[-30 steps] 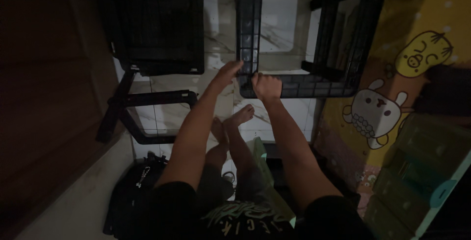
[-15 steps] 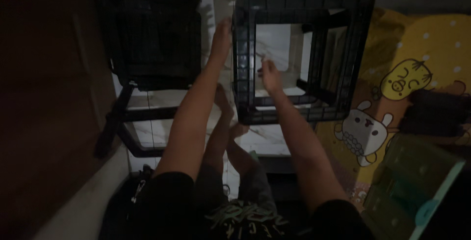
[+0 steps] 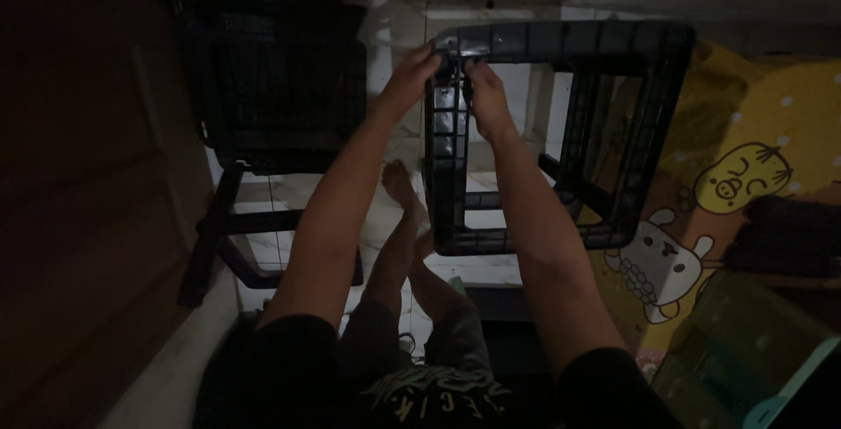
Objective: The person assembles a black plastic storage unit by connecting frame pieces and inserting corner connectors. They repeatedly align and snap together frame sections, then place the assembled unit on the floor.
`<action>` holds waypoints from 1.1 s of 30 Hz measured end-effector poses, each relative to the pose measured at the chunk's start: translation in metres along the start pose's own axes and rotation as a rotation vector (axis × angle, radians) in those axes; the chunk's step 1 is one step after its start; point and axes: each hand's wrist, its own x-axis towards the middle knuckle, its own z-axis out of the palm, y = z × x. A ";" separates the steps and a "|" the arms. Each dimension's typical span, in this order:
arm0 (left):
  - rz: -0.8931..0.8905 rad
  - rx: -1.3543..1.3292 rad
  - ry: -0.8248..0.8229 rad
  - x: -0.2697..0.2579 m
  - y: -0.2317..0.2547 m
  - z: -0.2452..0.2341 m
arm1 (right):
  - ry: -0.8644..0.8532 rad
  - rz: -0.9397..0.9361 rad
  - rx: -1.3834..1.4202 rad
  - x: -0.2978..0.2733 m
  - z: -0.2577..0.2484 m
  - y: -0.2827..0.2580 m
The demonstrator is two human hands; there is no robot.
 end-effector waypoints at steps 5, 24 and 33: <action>0.002 0.217 0.050 0.003 -0.004 -0.005 | 0.018 -0.108 0.004 -0.008 0.014 -0.006; 0.086 0.439 0.143 0.005 -0.007 0.007 | 0.220 -0.341 -0.230 0.001 0.020 0.008; -0.063 0.276 0.148 -0.007 0.018 0.008 | 0.224 -0.261 -0.295 0.007 0.015 0.009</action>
